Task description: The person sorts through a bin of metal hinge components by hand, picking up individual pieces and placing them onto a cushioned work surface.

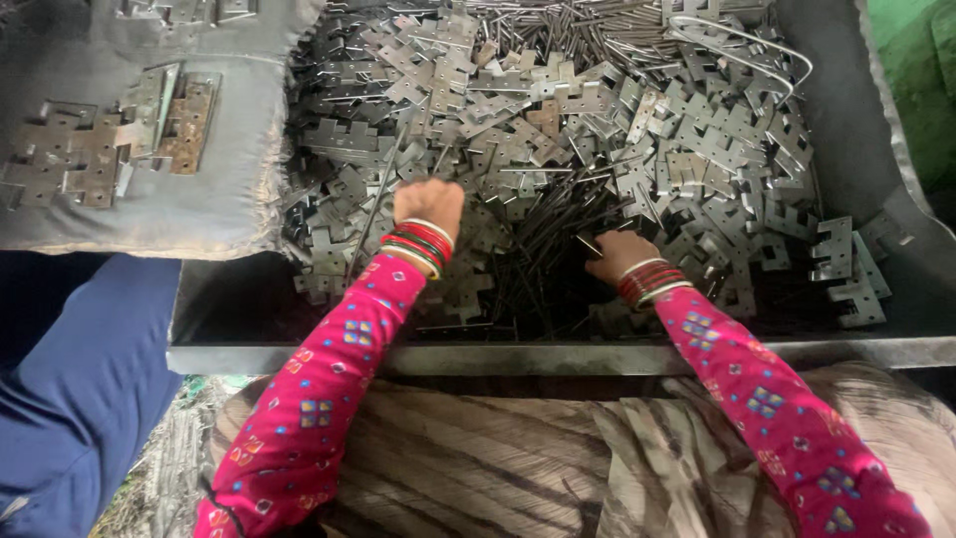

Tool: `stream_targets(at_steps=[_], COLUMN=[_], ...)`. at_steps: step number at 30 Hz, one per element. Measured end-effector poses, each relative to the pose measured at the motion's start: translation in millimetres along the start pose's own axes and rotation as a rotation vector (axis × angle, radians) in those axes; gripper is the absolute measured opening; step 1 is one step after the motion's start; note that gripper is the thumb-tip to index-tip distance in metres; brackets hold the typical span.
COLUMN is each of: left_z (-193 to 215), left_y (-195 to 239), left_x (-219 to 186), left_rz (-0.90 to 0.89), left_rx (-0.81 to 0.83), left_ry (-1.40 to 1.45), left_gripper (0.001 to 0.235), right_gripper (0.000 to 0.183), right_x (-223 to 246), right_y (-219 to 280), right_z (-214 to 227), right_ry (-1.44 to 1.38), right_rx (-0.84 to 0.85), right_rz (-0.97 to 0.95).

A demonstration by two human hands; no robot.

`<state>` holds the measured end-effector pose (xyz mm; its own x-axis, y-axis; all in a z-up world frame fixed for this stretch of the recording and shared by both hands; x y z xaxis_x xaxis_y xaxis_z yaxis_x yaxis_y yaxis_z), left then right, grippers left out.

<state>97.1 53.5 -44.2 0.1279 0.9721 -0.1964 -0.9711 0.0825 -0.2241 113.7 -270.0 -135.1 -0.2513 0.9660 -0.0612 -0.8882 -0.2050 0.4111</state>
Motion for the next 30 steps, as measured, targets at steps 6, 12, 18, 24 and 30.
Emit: stream_targets(at_steps=[6, 12, 18, 24, 30], left_z=[-6.9, -27.5, -3.4, 24.5, -12.7], left_y=[12.1, -12.6, -14.8, -27.7, -14.4], left_x=[-49.2, -43.1, -43.9, -42.9, -39.0], left_rz=[-0.218, -0.409, -0.43, -0.252, -0.443], left_rx=[-0.071, -0.294, -0.277, -0.136, -0.396], left_ry=[0.058, -0.094, -0.061, 0.234, 0.011], left_gripper=[0.035, 0.02, 0.012, 0.01, 0.059], right_gripper=[0.037, 0.033, 0.039, 0.032, 0.032], right_x=[-0.7, -5.2, -19.5, -24.3, -11.8], right_y=[48.9, 93.7, 70.2, 69.3, 79.6], right_z=[35.2, 85.8, 60.0, 51.9, 66.8], right_ry=[-0.538, -1.787, -1.954, -1.832, -1.663], right_rx=[0.05, -0.122, 0.042, -0.05, -0.089], right_rz=[0.207, 0.267, -0.062, -0.124, -0.09])
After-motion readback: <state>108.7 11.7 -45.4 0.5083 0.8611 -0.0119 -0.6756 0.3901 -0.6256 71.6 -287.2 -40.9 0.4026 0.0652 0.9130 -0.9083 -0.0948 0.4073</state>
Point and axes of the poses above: each hand's wrist, its own y-axis away from the middle knuckle, its own z-axis out of the back of the hand, x = y × z, the point moved 5 cm from there along -y, towards the middle knuckle, and after that the axes turned 11 degrees about y, right-handed, at the moved point
